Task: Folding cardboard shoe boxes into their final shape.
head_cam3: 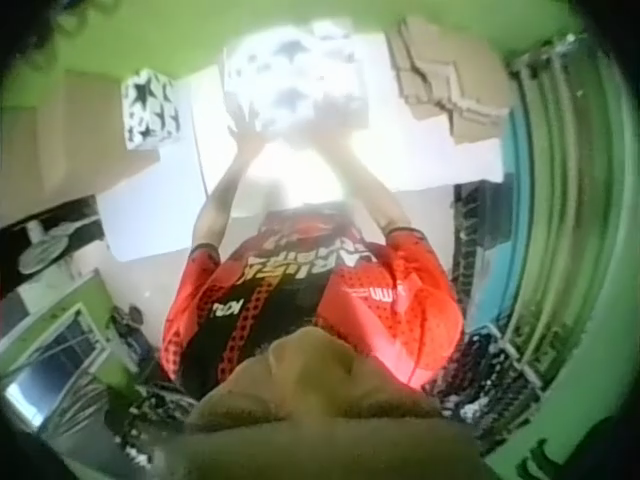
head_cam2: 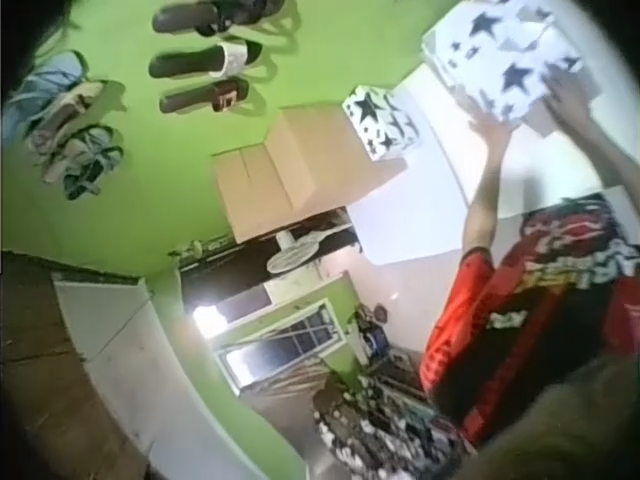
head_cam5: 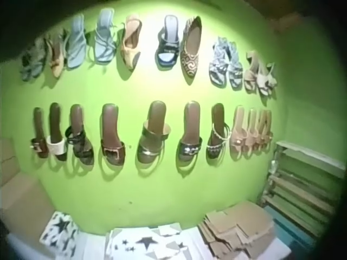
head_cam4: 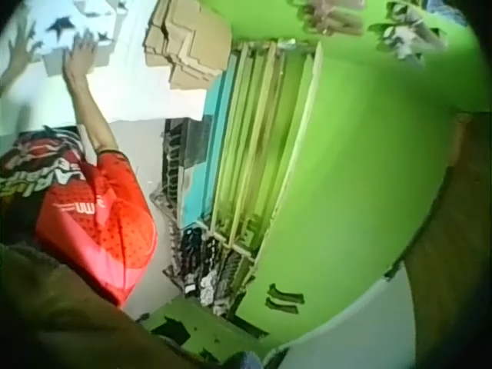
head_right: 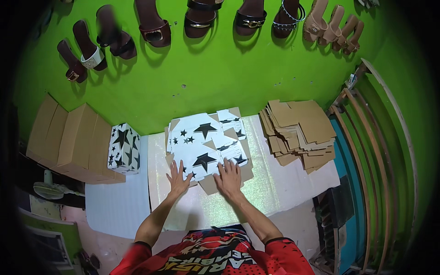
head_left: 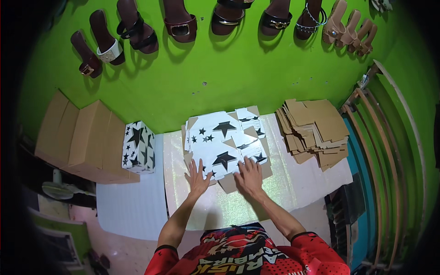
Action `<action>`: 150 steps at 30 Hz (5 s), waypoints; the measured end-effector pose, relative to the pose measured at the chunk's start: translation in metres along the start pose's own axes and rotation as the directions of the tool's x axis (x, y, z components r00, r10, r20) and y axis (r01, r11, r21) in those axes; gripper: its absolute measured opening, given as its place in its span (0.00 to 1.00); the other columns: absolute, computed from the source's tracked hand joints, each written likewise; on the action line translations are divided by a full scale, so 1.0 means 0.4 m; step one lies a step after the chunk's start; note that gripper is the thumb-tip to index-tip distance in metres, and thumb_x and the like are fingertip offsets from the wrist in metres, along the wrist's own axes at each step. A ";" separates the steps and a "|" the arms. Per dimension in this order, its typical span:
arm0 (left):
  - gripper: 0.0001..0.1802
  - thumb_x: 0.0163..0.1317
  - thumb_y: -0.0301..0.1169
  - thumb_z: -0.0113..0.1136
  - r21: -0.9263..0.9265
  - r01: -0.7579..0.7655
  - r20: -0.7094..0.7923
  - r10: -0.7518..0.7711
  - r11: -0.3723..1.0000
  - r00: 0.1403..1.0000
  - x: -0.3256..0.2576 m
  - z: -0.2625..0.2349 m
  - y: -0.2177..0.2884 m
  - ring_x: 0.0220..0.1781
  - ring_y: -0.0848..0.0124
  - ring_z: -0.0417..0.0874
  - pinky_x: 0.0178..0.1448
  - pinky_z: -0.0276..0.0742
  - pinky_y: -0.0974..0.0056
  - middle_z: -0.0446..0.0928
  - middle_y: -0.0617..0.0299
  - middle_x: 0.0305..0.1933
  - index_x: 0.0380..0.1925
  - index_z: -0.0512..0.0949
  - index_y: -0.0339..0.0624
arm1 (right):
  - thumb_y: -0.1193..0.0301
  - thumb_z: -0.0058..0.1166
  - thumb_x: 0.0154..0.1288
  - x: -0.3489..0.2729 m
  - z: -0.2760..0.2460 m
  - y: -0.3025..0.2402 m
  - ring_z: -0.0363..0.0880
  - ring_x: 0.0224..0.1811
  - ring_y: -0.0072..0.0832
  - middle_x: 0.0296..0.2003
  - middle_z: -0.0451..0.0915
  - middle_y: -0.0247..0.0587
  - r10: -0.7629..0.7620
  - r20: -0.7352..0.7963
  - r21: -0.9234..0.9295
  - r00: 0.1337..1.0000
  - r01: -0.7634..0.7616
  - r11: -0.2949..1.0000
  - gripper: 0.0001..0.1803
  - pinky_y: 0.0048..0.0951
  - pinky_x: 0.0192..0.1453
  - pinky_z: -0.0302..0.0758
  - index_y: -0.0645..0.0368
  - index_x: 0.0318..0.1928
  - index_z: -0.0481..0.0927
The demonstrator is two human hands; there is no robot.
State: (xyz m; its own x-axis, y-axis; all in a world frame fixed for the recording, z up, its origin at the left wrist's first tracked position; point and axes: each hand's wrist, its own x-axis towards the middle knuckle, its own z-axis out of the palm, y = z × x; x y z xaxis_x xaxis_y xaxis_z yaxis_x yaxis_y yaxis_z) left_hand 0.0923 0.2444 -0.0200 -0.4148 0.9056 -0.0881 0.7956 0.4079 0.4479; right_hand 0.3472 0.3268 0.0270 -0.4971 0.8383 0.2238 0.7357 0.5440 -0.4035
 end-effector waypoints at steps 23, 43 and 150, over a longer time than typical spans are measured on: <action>0.25 0.69 0.41 0.72 -0.923 0.277 0.098 -0.530 0.268 0.842 -0.077 -0.001 -0.154 0.44 0.66 0.88 0.49 0.81 0.62 0.88 0.51 0.46 0.55 0.80 0.32 | 0.53 0.86 0.39 0.081 0.003 0.094 0.70 0.62 0.50 0.63 0.72 0.53 0.126 0.173 -0.050 0.977 -0.119 0.992 0.73 0.56 0.65 0.59 0.49 0.85 0.54; 0.17 0.78 0.41 0.60 -0.988 -0.028 -0.115 -0.614 0.149 0.781 -0.471 -0.175 -0.430 0.57 0.69 0.74 0.61 0.70 0.64 0.77 0.57 0.55 0.57 0.72 0.43 | 0.87 0.58 0.45 -0.316 -0.011 -0.177 0.74 0.69 0.49 0.61 0.80 0.43 -0.190 0.062 0.431 0.980 0.146 0.890 0.21 0.48 0.72 0.73 0.51 0.39 0.89; 0.48 0.75 0.61 0.52 0.109 -0.101 -0.076 0.109 0.989 0.991 -0.506 -0.063 -0.196 0.91 0.57 0.42 0.86 0.23 0.31 0.50 0.52 0.89 0.83 0.56 0.41 | 0.33 0.64 0.60 -0.370 0.085 -0.347 0.78 0.60 0.42 0.53 0.81 0.42 -0.439 0.320 0.202 0.839 0.393 0.897 0.39 0.49 0.67 0.71 0.51 0.58 0.84</action>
State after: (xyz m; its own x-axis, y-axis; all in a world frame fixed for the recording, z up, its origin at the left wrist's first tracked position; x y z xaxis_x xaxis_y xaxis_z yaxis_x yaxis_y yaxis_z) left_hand 0.1028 0.0262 -0.0148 -0.3576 0.9334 0.0295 0.8767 0.3247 0.3549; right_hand 0.3030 0.1262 0.0199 -0.8877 0.4532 0.0810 0.3721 0.8100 -0.4533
